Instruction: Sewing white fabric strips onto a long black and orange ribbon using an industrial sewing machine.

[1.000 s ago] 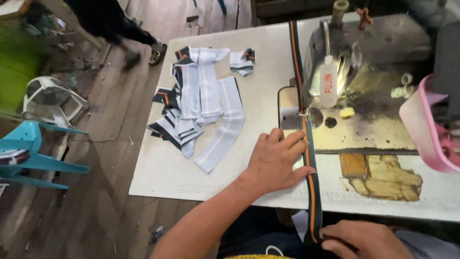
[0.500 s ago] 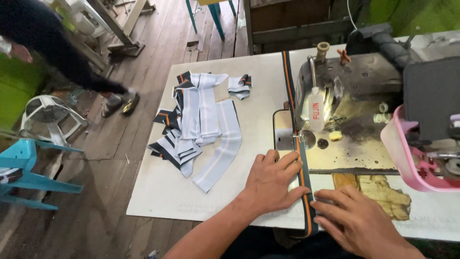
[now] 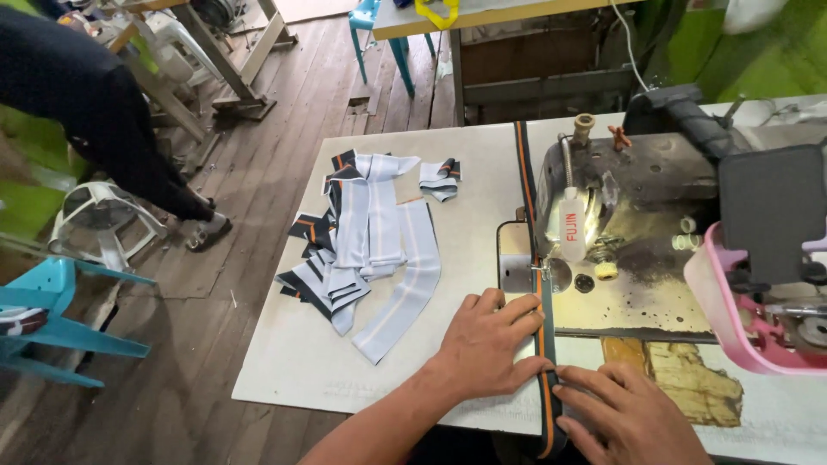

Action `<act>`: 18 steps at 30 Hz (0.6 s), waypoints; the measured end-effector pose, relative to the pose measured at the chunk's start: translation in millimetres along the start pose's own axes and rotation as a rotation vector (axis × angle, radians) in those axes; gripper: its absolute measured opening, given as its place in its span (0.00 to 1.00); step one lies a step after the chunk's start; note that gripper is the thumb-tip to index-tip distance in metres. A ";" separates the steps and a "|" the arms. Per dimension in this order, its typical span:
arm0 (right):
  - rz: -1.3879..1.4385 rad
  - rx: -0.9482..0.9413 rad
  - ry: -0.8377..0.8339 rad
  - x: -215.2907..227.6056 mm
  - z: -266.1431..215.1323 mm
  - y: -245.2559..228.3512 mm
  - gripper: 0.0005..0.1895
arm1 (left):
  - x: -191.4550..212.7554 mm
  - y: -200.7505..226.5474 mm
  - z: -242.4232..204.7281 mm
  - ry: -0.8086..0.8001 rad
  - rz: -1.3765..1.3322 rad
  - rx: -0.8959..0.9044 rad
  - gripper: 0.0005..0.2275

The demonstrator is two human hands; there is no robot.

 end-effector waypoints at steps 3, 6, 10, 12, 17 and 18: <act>0.022 -0.009 0.002 4.6 2.7 -3.8 0.17 | 0.5 -0.8 0.8 -0.008 0.001 0.007 0.24; -0.052 0.069 0.025 -9.2 -5.3 5.6 0.16 | 2.5 -1.8 -0.8 -0.001 -0.060 0.033 0.25; -0.070 0.129 0.047 -2.4 -2.8 -5.3 0.17 | 3.1 -4.7 0.6 -0.026 -0.088 0.045 0.26; -0.047 0.049 0.056 6.3 3.3 -7.3 0.17 | 6.7 -5.5 2.9 0.027 -0.066 0.038 0.24; -0.077 0.132 0.074 -1.6 -3.9 -5.4 0.16 | 1.4 -3.6 -1.4 0.056 -0.054 0.062 0.20; -0.071 0.109 0.059 -3.5 -2.3 -2.4 0.17 | 2.1 -4.6 0.0 0.052 -0.048 0.060 0.20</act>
Point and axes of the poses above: each hand's wrist, its own z-axis towards the middle knuckle, its own x-axis out of the back of the hand, y = z × x, the point moved 9 cm from there along z, towards the middle knuckle
